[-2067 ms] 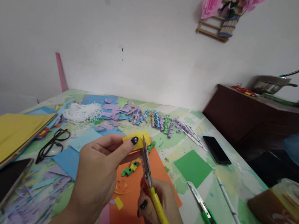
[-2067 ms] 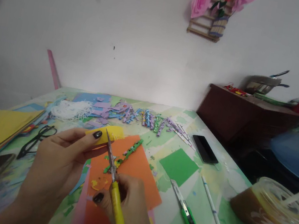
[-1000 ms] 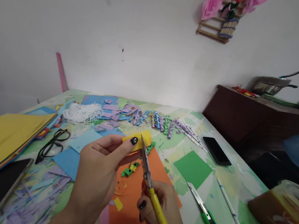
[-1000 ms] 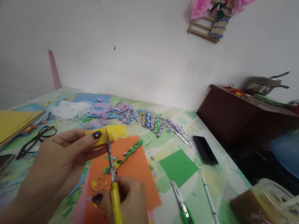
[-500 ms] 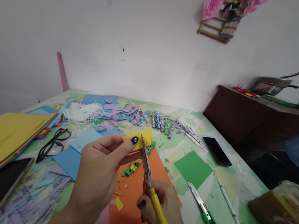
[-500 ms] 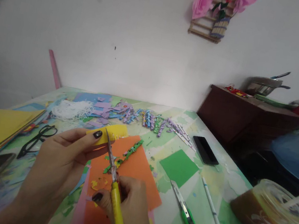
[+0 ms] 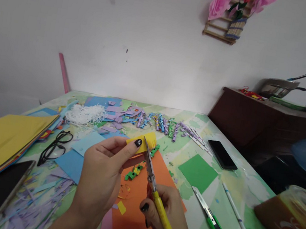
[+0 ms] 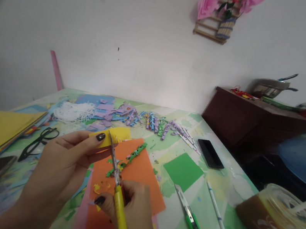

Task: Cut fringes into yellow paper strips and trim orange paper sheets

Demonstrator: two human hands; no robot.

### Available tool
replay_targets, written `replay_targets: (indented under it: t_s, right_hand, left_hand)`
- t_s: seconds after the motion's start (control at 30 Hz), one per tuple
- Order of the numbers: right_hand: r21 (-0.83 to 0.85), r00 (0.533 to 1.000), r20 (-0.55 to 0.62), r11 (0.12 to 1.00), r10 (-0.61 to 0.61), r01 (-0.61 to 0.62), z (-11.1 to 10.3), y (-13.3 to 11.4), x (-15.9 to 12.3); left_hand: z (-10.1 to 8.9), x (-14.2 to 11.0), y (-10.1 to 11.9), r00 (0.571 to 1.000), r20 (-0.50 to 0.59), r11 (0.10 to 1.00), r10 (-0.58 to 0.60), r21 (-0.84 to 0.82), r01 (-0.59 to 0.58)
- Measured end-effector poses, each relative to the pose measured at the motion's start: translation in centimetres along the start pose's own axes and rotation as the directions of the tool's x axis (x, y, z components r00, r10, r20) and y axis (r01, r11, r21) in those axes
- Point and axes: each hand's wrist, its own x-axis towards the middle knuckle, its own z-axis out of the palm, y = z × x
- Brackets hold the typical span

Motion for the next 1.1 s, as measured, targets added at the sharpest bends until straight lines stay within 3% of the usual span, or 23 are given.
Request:
replay_targets:
  t_s: [0.3, 1.1]
  right_hand:
    - [0.091, 0.990, 0.087, 0.990, -0.115, 0.107, 0.14, -0.13, -0.10]
    - [0.120, 0.996, 0.045, 0.990, -0.075, 0.069, 0.41, -0.28, 0.04]
  left_hand:
    - [-0.01, 0.11, -0.07, 1.000, 0.007, 1.000, -0.001, -0.007, 0.001]
    - [-0.02, 0.06, 0.00, 1.000, -0.020, 0.999, -0.003, 0.032, 0.004]
